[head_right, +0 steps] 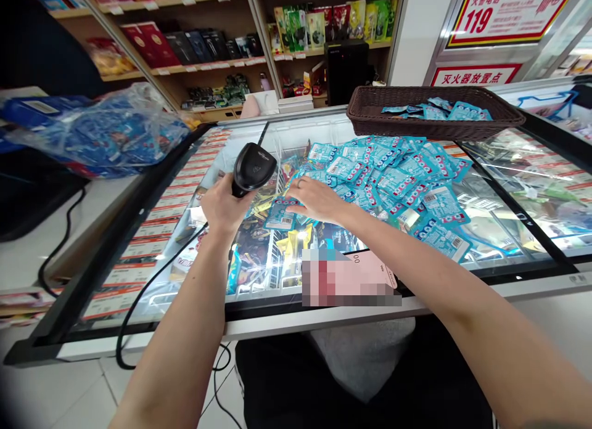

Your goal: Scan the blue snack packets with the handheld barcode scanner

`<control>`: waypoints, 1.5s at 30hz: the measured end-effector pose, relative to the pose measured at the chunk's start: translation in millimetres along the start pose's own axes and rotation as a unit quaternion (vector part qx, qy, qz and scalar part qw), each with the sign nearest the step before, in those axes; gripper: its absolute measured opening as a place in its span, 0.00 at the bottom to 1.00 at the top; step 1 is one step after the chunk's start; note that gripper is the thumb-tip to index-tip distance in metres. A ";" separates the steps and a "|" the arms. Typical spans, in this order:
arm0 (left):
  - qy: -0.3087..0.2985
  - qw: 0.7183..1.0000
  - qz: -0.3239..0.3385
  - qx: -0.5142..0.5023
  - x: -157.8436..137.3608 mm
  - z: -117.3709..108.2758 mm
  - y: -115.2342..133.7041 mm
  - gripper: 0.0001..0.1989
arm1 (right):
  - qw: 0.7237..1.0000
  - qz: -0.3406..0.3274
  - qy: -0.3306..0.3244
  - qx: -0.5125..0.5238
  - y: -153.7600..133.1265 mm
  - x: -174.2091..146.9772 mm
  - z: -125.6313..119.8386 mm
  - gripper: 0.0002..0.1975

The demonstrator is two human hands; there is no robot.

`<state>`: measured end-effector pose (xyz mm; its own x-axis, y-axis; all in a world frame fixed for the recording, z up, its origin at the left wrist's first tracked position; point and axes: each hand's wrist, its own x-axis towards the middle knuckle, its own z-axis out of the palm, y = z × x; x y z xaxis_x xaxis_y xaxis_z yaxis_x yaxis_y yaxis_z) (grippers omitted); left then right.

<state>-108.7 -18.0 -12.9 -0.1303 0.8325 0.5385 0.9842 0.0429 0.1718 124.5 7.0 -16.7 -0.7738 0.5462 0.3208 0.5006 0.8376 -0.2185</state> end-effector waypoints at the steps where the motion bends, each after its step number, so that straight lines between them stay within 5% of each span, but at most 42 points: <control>1: 0.001 1.000 0.006 0.003 -0.2 0.6 0.3 0.24 | 1.000 0.006 -0.001 0.004 2.9 1.9 0.5 0.21; 10: -0.001 1.000 0.020 0.007 0.1 2.3 1.8 0.23 | 0.988 0.043 -0.086 0.117 16.6 9.4 0.0 0.32; 15: -0.001 1.000 0.024 0.001 -0.8 3.3 0.4 0.23 | 0.989 0.060 -0.078 0.113 11.6 7.6 -1.6 0.26; 20: 0.010 1.000 0.022 0.001 -0.3 4.0 -0.7 0.22 | 0.992 -0.034 -0.091 0.074 10.5 15.1 -3.5 0.23; 25: 0.009 1.000 0.030 0.002 0.0 4.5 -0.9 0.23 | 0.982 -0.094 -0.154 0.056 14.3 24.4 -5.1 0.31; 33: -0.009 0.999 0.036 0.004 -0.8 4.7 0.1 0.22 | 0.975 -0.017 -0.218 0.046 12.4 18.3 -11.2 0.35; 39: -0.017 0.999 0.034 0.006 -1.6 6.7 -0.6 0.21 | 0.989 0.061 -0.120 0.065 20.7 1.6 -13.5 0.35; 45: -0.007 0.999 0.052 0.004 -1.0 8.9 0.1 0.23 | 0.967 0.192 0.104 0.127 42.4 -38.1 -23.0 0.22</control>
<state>-107.4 -13.9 -20.7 -0.0259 0.8400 0.5419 0.9933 -0.0395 0.1086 184.1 21.9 -17.0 -0.4410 0.8289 0.3442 0.6036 0.5577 -0.5697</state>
